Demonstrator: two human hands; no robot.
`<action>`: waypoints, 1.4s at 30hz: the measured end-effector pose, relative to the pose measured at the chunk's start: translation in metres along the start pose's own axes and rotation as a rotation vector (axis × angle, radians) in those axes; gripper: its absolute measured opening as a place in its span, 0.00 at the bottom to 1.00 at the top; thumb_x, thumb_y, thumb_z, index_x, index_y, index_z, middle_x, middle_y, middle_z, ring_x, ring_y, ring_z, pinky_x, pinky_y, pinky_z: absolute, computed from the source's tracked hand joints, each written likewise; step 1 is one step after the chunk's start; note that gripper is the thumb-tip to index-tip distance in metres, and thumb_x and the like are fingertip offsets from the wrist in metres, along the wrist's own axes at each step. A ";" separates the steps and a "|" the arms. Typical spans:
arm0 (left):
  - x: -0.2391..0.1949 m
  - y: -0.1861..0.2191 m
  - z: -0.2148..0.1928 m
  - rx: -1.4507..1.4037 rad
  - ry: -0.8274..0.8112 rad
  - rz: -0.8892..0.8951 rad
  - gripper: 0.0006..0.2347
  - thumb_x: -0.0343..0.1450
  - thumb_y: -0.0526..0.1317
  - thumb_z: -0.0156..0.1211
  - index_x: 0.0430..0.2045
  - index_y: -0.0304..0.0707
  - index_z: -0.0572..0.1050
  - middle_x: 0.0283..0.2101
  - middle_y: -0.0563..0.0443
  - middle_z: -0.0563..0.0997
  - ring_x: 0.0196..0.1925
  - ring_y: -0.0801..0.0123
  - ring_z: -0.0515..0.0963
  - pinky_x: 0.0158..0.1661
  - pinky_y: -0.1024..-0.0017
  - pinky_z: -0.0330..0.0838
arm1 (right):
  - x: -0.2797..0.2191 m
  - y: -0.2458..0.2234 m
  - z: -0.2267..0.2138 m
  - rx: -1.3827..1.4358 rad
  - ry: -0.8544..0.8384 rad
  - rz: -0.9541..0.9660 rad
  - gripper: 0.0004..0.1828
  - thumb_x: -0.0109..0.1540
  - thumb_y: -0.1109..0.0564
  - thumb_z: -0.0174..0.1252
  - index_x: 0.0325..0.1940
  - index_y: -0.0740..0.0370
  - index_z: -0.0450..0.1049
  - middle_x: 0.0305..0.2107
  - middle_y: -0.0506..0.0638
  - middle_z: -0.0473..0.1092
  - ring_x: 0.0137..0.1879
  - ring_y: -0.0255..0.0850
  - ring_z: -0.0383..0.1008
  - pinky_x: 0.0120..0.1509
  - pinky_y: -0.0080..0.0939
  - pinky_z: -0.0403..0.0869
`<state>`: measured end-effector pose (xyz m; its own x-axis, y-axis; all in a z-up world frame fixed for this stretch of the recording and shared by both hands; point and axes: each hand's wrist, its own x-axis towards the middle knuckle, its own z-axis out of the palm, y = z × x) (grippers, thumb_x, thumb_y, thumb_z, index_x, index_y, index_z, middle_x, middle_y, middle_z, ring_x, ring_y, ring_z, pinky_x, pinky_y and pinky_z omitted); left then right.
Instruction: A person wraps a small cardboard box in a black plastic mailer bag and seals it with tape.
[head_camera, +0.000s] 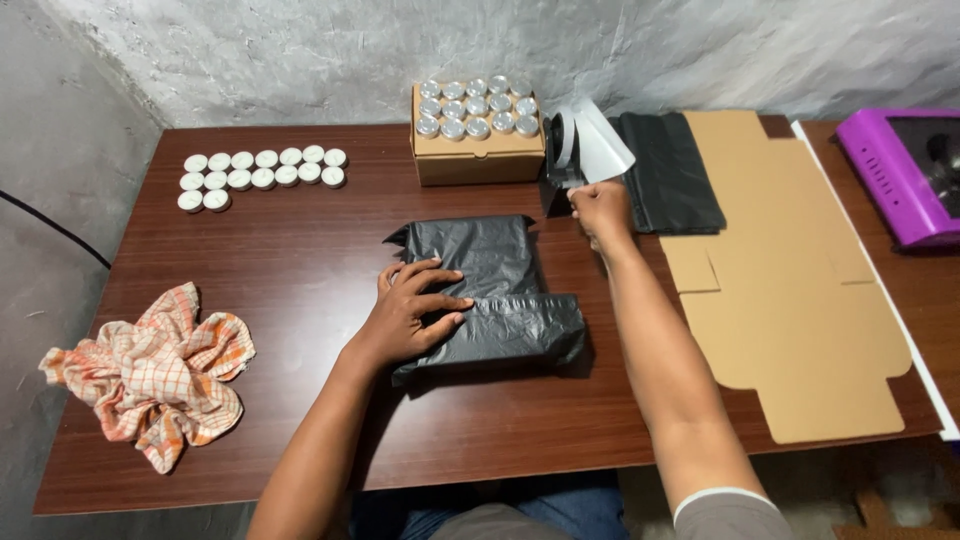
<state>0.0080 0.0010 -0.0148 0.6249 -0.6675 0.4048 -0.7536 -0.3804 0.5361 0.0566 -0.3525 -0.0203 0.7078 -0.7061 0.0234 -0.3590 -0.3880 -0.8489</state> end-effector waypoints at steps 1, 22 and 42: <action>0.002 0.000 -0.001 0.000 0.012 0.004 0.07 0.69 0.52 0.63 0.37 0.64 0.84 0.56 0.60 0.80 0.68 0.59 0.68 0.64 0.45 0.46 | -0.003 -0.008 -0.005 -0.002 0.003 -0.012 0.07 0.55 0.56 0.60 0.34 0.53 0.83 0.17 0.48 0.75 0.27 0.36 0.79 0.32 0.35 0.75; -0.001 -0.001 0.001 -0.021 0.009 0.026 0.08 0.69 0.49 0.63 0.39 0.64 0.84 0.56 0.58 0.80 0.67 0.57 0.69 0.63 0.46 0.47 | -0.116 -0.048 -0.042 0.406 -0.425 -0.301 0.09 0.59 0.62 0.66 0.42 0.66 0.82 0.24 0.55 0.76 0.27 0.31 0.69 0.30 0.29 0.71; -0.002 -0.007 0.004 -0.020 0.030 0.026 0.08 0.68 0.50 0.64 0.38 0.66 0.85 0.56 0.60 0.80 0.68 0.57 0.69 0.63 0.47 0.49 | -0.161 -0.039 -0.019 -0.220 -0.628 -0.307 0.12 0.55 0.39 0.67 0.43 0.29 0.84 0.76 0.36 0.48 0.82 0.57 0.32 0.77 0.76 0.36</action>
<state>0.0110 0.0021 -0.0225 0.6112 -0.6572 0.4410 -0.7657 -0.3498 0.5397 -0.0550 -0.2344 0.0192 0.9879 -0.0994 -0.1193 -0.1551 -0.6703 -0.7257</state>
